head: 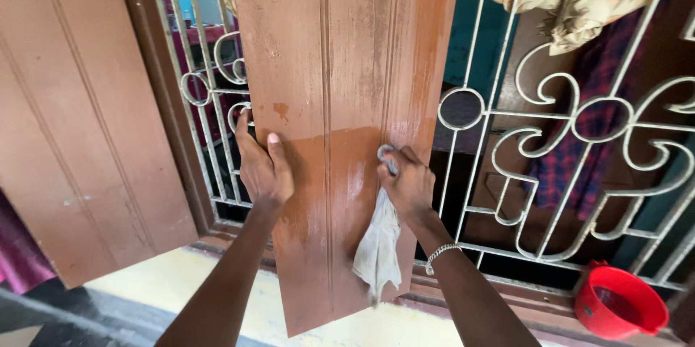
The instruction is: The person wipes down wooden window shutters using a cloth dipped into a red bucket of liquid.
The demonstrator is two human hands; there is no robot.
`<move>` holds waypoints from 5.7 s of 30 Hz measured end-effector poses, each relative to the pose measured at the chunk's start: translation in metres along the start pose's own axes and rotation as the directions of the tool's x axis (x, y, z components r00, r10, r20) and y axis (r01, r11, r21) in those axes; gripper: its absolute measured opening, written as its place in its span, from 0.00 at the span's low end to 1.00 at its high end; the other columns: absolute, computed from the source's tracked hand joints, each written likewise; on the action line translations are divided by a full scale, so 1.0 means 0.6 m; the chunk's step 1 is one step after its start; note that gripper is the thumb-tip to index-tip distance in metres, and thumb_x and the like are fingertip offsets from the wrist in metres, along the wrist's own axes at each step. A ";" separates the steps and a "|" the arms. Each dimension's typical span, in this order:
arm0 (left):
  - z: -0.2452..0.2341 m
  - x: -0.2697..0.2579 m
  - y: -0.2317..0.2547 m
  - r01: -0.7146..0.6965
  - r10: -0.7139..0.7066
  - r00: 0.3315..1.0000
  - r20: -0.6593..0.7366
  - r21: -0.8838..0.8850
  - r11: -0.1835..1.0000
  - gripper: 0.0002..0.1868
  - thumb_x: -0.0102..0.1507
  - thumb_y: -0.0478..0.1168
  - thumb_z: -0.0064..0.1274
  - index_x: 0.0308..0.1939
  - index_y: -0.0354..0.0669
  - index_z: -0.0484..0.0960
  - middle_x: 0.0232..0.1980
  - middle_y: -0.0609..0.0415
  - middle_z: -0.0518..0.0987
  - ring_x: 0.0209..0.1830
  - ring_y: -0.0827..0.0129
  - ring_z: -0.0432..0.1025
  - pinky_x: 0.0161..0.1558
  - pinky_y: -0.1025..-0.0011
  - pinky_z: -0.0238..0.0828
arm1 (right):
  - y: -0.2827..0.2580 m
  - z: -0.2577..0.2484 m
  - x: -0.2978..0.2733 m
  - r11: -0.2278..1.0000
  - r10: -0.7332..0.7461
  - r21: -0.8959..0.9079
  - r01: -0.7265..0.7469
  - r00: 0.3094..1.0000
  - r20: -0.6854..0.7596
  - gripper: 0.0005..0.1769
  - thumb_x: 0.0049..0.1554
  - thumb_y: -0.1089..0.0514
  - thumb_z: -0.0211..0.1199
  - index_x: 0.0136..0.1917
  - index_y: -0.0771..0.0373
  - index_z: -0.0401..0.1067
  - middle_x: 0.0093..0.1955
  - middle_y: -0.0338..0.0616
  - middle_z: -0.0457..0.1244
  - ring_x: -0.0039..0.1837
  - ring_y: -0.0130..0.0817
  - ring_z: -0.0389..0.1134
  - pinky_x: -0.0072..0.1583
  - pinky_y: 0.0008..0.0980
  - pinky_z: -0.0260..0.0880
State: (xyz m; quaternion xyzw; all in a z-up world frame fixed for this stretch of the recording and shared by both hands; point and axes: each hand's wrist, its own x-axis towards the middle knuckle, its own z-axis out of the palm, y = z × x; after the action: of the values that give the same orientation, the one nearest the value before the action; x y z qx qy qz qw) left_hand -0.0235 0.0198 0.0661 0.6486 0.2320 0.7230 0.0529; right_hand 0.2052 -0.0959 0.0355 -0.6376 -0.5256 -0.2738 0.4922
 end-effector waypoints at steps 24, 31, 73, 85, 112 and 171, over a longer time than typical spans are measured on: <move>-0.012 -0.009 -0.015 -0.121 0.108 0.983 0.151 0.085 0.989 0.42 0.68 0.45 0.45 0.79 0.29 0.45 0.81 0.32 0.55 0.83 0.43 0.51 0.79 0.39 0.32 | -0.132 0.115 -0.072 0.976 -0.173 0.088 0.200 0.953 -0.249 0.13 0.50 0.65 0.70 0.49 0.64 0.74 0.42 0.47 0.66 0.39 0.41 0.70 0.41 0.36 0.70; -0.018 -0.010 -0.012 -0.129 0.113 0.979 0.169 0.086 0.988 0.41 0.68 0.43 0.45 0.80 0.29 0.44 0.81 0.33 0.58 0.82 0.45 0.54 0.79 0.39 0.35 | -0.151 0.078 -0.036 0.991 -0.047 0.124 0.056 0.996 -0.074 0.08 0.51 0.63 0.70 0.46 0.61 0.78 0.37 0.46 0.66 0.34 0.42 0.69 0.39 0.38 0.70; -0.015 -0.016 -0.022 -0.133 0.121 0.981 0.152 0.069 0.989 0.40 0.68 0.42 0.46 0.79 0.28 0.48 0.75 0.31 0.65 0.77 0.44 0.60 0.78 0.44 0.42 | -0.153 0.050 -0.033 0.973 -0.069 -0.219 0.075 0.997 0.037 0.10 0.51 0.58 0.68 0.48 0.60 0.78 0.45 0.46 0.69 0.41 0.51 0.71 0.44 0.49 0.71; -0.012 -0.016 -0.026 -0.106 0.093 0.983 0.159 0.070 0.992 0.41 0.66 0.44 0.48 0.78 0.28 0.52 0.68 0.32 0.69 0.71 0.42 0.64 0.76 0.43 0.48 | -0.068 0.085 -0.210 0.906 0.260 0.341 -0.250 0.965 0.016 0.11 0.54 0.67 0.62 0.50 0.62 0.80 0.37 0.39 0.68 0.32 0.22 0.60 0.34 0.26 0.60; 0.009 -0.029 -0.028 -0.051 0.042 0.999 0.033 0.308 0.950 0.41 0.66 0.44 0.47 0.80 0.28 0.53 0.66 0.30 0.70 0.61 0.37 0.68 0.61 0.47 0.62 | 0.139 0.035 -0.002 0.991 0.018 0.124 0.043 0.890 -0.455 0.09 0.64 0.64 0.58 0.57 0.66 0.73 0.52 0.57 0.65 0.52 0.54 0.69 0.52 0.41 0.70; 0.005 -0.026 0.000 -0.053 0.051 0.999 0.012 0.302 0.952 0.42 0.64 0.40 0.49 0.80 0.30 0.52 0.74 0.29 0.69 0.59 0.36 0.71 0.60 0.47 0.66 | 0.095 0.113 -0.042 0.566 0.372 0.825 0.009 0.890 -0.265 0.13 0.66 0.64 0.47 0.40 0.66 0.66 0.47 0.38 0.63 0.43 0.20 0.59 0.43 0.22 0.63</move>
State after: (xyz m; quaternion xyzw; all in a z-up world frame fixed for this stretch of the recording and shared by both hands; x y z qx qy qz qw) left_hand -0.0180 0.0148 0.0521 0.6563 0.3224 0.6789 -0.0654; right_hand 0.2400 -0.0418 -0.0304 -0.3227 -0.4053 -0.0786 0.8517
